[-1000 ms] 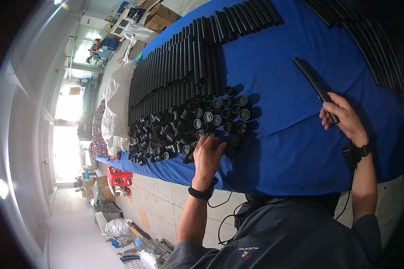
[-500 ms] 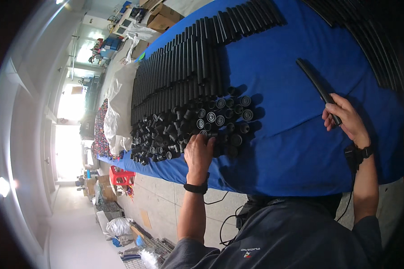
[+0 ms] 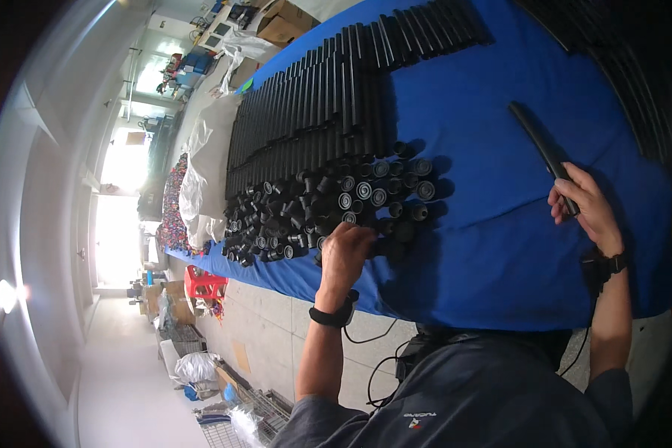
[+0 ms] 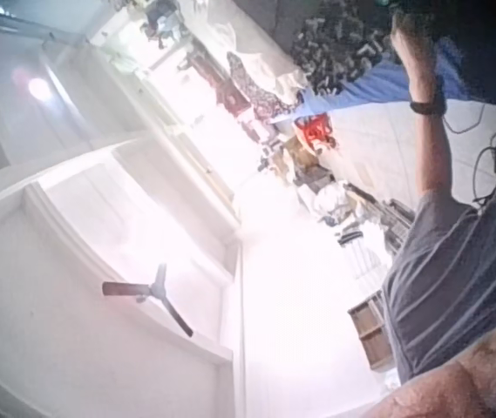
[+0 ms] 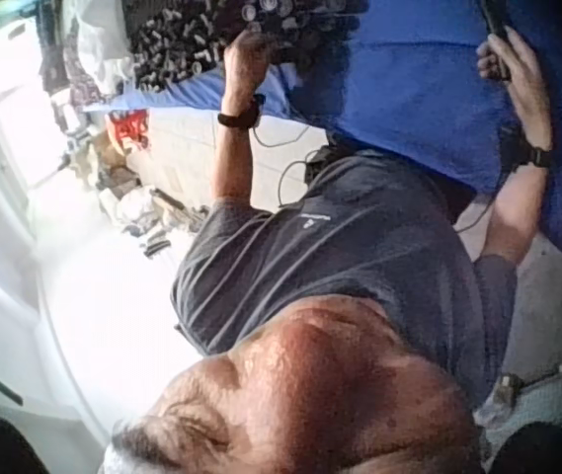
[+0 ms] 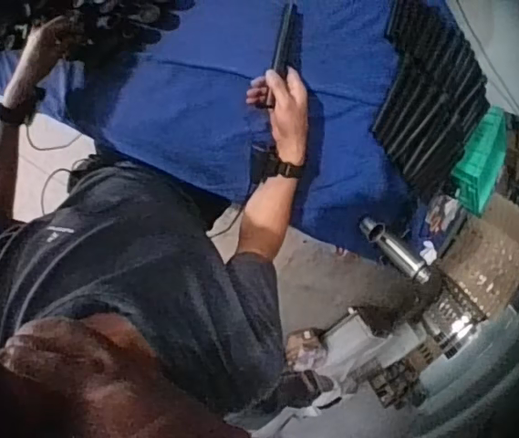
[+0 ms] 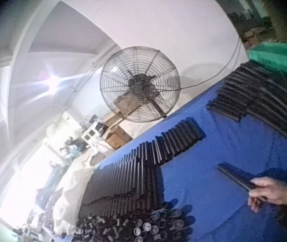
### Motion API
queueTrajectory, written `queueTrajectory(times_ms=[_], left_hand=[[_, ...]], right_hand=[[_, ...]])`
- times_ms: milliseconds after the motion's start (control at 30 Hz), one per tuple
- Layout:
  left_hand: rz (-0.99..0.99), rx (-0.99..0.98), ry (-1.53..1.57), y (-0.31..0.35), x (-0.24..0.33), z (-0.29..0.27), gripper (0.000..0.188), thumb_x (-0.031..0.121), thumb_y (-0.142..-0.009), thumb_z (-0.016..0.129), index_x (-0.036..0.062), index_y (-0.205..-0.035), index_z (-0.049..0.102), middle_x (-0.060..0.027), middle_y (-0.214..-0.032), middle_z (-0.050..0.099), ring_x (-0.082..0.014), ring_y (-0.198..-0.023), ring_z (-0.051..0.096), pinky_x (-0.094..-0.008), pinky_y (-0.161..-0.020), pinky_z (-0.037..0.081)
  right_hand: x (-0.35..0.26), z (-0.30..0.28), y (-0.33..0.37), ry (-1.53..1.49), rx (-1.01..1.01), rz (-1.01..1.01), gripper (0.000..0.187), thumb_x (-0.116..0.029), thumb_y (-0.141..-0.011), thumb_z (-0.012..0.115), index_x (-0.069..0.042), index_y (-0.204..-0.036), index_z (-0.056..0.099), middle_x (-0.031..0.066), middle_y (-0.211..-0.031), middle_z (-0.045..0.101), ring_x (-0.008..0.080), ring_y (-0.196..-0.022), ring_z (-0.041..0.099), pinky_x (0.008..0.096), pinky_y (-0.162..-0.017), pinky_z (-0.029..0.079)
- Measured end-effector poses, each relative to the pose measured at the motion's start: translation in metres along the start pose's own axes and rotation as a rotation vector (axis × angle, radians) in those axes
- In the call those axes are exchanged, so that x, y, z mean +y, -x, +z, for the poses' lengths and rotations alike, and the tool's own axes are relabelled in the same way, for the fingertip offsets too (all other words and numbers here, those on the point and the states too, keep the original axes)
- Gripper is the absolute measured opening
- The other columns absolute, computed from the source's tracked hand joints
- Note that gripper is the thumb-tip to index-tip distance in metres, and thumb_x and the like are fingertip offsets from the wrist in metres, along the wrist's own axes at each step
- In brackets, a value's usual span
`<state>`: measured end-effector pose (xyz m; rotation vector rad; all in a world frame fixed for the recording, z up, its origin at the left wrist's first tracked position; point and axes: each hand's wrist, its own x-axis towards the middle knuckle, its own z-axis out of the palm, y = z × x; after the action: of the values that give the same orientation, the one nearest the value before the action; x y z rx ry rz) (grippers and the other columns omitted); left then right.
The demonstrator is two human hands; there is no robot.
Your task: The person repeatedly picks up a black cylindrical tube and a small black cap from a table, inserts the cap into one end of the tube, and places the assembled unit back on the table. This process is repeated multiple times with identical parts.
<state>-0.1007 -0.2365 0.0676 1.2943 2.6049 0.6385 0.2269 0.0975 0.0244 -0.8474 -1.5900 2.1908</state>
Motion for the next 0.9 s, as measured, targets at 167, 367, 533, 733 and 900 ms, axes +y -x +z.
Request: queueTrajectory(times_ms=[167,367,533,733,900], left_hand=[[0.088,0.119,-0.015,0.003,-0.001,0.011,0.012,0.007,-0.09,0.071,0.0043,-0.1,0.076,-0.0124,-0.093,0.068,-0.032,-0.084,0.069,-0.0401,-0.073,0.055],[0.064,0.381,-0.144,-0.006,-0.02,-0.017,0.012,0.004,-0.093,0.064,0.0038,-0.102,0.071,-0.0143,-0.09,0.067,-0.0355,-0.084,0.068,-0.0428,-0.073,0.053],[-0.18,0.401,-0.312,-0.013,-0.048,-0.052,0.02,0.018,-0.094,0.067,0.0035,-0.107,0.072,-0.0182,-0.1,0.071,-0.0384,-0.093,0.069,-0.0479,-0.08,0.054],[-0.21,0.251,-0.413,-0.015,-0.061,-0.028,0.038,0.03,-0.088,0.076,0.003,-0.112,0.067,-0.0189,-0.106,0.072,-0.0393,-0.099,0.07,-0.0483,-0.083,0.055],[-0.169,0.427,-0.264,-0.007,-0.055,-0.034,0.038,0.02,-0.087,0.076,0.001,-0.118,0.065,-0.0168,-0.099,0.072,-0.0315,-0.089,0.071,-0.0419,-0.078,0.055]], right_hand=[[-0.002,0.002,0.001,0.012,0.002,0.006,0.021,-0.026,-0.104,0.059,-0.006,-0.111,0.059,0.0064,-0.082,0.066,0.0119,-0.068,0.066,0.0273,-0.059,0.055],[0.001,0.002,-0.001,0.001,0.015,0.006,0.021,-0.027,-0.104,0.06,-0.006,-0.11,0.059,0.0062,-0.084,0.066,0.012,-0.067,0.066,0.027,-0.058,0.055],[0.002,-0.002,-0.001,0.004,-0.005,-0.001,0.021,-0.028,-0.103,0.06,-0.007,-0.108,0.059,0.0061,-0.083,0.066,0.0119,-0.068,0.066,0.0272,-0.058,0.056],[0.0,0.001,-0.001,0.024,-0.003,-0.006,0.021,-0.028,-0.103,0.06,-0.007,-0.107,0.059,0.0057,-0.082,0.065,0.0119,-0.068,0.066,0.0271,-0.058,0.055],[0.001,0.003,-0.002,0.011,-0.004,-0.013,0.02,-0.027,-0.103,0.059,-0.007,-0.107,0.059,0.0056,-0.082,0.065,0.0116,-0.067,0.065,0.0267,-0.057,0.055]])
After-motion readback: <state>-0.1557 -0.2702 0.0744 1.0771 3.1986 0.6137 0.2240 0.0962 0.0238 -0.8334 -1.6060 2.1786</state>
